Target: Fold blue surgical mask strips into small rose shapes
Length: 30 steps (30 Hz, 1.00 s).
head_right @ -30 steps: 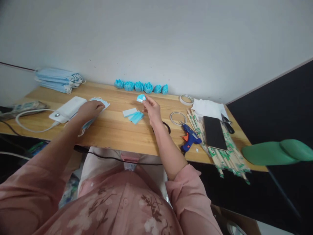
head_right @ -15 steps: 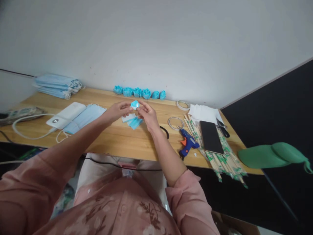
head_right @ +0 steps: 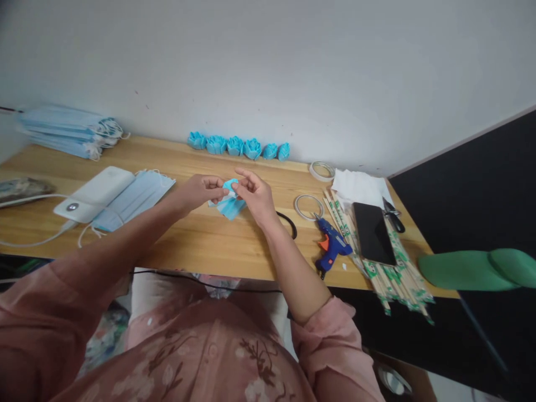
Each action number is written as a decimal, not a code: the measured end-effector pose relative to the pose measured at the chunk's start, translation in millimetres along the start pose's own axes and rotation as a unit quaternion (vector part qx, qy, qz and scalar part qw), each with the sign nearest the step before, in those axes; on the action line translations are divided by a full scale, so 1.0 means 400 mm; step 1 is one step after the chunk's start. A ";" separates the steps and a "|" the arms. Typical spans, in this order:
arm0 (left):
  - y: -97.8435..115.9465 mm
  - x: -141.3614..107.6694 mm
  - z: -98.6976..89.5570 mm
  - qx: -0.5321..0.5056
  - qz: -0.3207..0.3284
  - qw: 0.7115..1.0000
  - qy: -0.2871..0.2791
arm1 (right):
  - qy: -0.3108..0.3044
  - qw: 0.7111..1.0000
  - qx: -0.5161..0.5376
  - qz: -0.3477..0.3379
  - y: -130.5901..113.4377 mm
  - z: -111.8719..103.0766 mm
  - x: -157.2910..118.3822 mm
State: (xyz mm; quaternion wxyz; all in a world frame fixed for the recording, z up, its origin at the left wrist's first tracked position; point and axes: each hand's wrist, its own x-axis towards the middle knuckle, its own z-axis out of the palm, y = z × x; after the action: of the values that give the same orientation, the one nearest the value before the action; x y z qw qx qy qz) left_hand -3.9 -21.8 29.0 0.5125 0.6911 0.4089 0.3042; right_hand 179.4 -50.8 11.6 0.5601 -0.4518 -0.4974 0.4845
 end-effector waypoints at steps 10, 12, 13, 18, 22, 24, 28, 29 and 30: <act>-0.048 -0.004 -0.023 -0.023 -0.015 1.000 0.010 | 0.017 0.999 -0.051 -0.007 0.020 0.003 -0.003; -0.055 -0.005 -0.022 -0.014 -0.014 1.000 -0.002 | 0.000 0.998 -0.062 -0.006 0.021 0.004 -0.004; -0.055 -0.005 -0.023 -0.006 -0.011 1.000 -0.007 | -0.007 0.998 -0.067 -0.009 0.022 0.004 -0.005; -0.008 -0.019 -0.066 0.038 0.014 0.996 0.079 | 0.017 0.995 -0.090 -0.040 0.028 -0.004 -0.004; 0.030 -0.043 -0.138 0.162 0.020 0.981 0.106 | -0.002 0.975 -0.207 -0.079 0.033 -0.005 -0.007; 0.026 -0.052 -0.180 0.243 0.009 0.968 0.062 | -0.042 0.942 -0.309 -0.128 0.034 -0.001 -0.010; -0.014 -0.060 -0.258 0.322 -0.017 0.946 -0.016 | -0.125 0.862 -0.446 -0.205 0.033 0.001 -0.013; -0.025 -0.060 -0.274 0.335 -0.026 0.941 -0.023 | -0.136 0.852 -0.460 -0.209 0.034 0.000 -0.013; -0.034 -0.061 -0.288 0.350 -0.035 0.936 -0.029 | -0.144 0.845 -0.471 -0.209 0.036 -0.001 -0.013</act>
State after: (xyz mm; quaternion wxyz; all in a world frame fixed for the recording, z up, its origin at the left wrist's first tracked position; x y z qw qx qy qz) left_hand -115.7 11.7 49.4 0.2603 0.8203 0.4987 0.1035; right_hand 178.2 -54.3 -3.2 0.2904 -0.4721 -0.8232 0.1234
